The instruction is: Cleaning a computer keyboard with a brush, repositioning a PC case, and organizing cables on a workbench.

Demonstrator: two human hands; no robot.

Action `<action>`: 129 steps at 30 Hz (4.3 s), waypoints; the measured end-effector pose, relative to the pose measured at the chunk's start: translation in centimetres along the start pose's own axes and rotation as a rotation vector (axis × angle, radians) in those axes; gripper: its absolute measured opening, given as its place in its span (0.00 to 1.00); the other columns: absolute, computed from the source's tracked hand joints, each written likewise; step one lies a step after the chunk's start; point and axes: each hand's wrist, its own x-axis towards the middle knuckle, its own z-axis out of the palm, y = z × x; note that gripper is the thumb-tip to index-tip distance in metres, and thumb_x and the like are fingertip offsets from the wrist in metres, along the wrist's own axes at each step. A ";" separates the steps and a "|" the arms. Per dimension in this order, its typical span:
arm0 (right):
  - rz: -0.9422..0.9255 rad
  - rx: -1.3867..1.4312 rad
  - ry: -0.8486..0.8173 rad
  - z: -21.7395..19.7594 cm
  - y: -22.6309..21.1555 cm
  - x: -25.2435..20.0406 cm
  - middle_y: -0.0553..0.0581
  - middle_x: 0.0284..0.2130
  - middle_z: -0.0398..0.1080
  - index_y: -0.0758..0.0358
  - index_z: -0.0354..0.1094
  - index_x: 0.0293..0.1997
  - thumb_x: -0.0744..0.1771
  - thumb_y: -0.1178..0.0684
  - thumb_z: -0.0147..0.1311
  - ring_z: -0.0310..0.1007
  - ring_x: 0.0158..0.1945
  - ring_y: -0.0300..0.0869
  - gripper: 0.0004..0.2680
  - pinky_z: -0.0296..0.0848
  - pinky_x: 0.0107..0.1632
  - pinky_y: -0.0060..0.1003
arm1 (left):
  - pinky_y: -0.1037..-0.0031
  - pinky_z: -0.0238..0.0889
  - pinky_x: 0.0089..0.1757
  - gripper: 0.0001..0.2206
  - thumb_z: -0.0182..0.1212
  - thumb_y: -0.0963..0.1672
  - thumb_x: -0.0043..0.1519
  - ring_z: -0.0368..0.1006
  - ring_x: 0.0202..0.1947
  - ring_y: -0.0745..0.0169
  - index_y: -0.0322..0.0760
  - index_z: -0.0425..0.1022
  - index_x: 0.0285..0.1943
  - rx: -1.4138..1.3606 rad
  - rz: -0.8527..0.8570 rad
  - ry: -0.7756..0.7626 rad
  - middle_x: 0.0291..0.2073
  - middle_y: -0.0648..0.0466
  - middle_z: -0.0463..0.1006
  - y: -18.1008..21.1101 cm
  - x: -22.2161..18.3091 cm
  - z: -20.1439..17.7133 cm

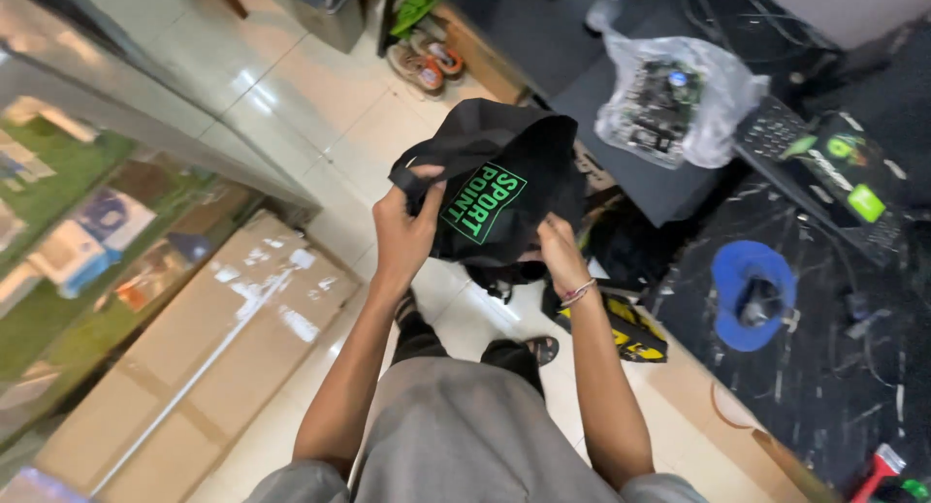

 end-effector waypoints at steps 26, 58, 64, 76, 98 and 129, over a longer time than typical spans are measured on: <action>-0.053 0.081 -0.175 20.7 -11.0 33.4 0.61 0.33 0.78 0.65 0.65 0.61 0.71 0.52 0.55 0.84 0.35 0.45 0.13 0.83 0.35 0.34 | 0.58 0.72 0.51 0.09 0.62 0.36 0.67 0.81 0.48 0.47 0.36 0.83 0.52 0.228 -0.041 0.141 0.42 0.43 0.85 -16.7 36.3 -15.6; 0.284 0.596 0.717 45.7 -24.6 75.2 0.77 0.73 0.50 0.70 0.40 0.81 0.61 0.51 0.80 0.68 0.66 0.73 0.46 0.78 0.60 0.69 | 0.50 0.72 0.54 0.11 0.57 0.36 0.68 0.79 0.55 0.35 0.33 0.83 0.55 0.378 -0.125 -0.313 0.48 0.38 0.85 -28.5 95.1 -17.3; 0.212 0.541 0.762 47.9 -33.1 70.4 0.80 0.75 0.43 0.75 0.37 0.80 0.61 0.51 0.79 0.59 0.73 0.71 0.46 0.75 0.64 0.65 | 0.46 0.72 0.54 0.11 0.57 0.35 0.68 0.79 0.55 0.32 0.29 0.82 0.55 0.398 -0.107 -0.366 0.48 0.37 0.84 -30.8 98.9 -15.4; 0.362 0.191 0.164 47.9 -38.0 73.6 0.68 0.46 0.75 0.73 0.67 0.60 0.59 0.52 0.77 0.82 0.43 0.61 0.27 0.86 0.38 0.58 | 0.57 0.72 0.58 0.14 0.59 0.33 0.63 0.79 0.57 0.43 0.33 0.81 0.56 0.273 0.123 -0.484 0.49 0.43 0.84 -26.8 97.0 -9.3; -0.360 -0.042 0.392 42.7 -31.2 75.5 0.57 0.48 0.66 0.56 0.62 0.59 0.70 0.43 0.61 0.64 0.52 0.47 0.15 0.64 0.56 0.42 | 0.51 0.67 0.60 0.17 0.55 0.30 0.65 0.78 0.59 0.41 0.29 0.78 0.60 0.031 0.044 -0.277 0.51 0.37 0.83 -23.5 95.0 -9.6; -0.188 0.366 -0.363 54.7 -52.2 84.2 0.50 0.63 0.65 0.47 0.59 0.71 0.75 0.43 0.46 0.67 0.54 0.37 0.15 0.72 0.53 0.35 | 0.56 0.79 0.47 0.19 0.63 0.39 0.63 0.74 0.58 0.27 0.21 0.74 0.63 0.283 0.199 -0.826 0.58 0.39 0.68 -17.7 109.0 -11.0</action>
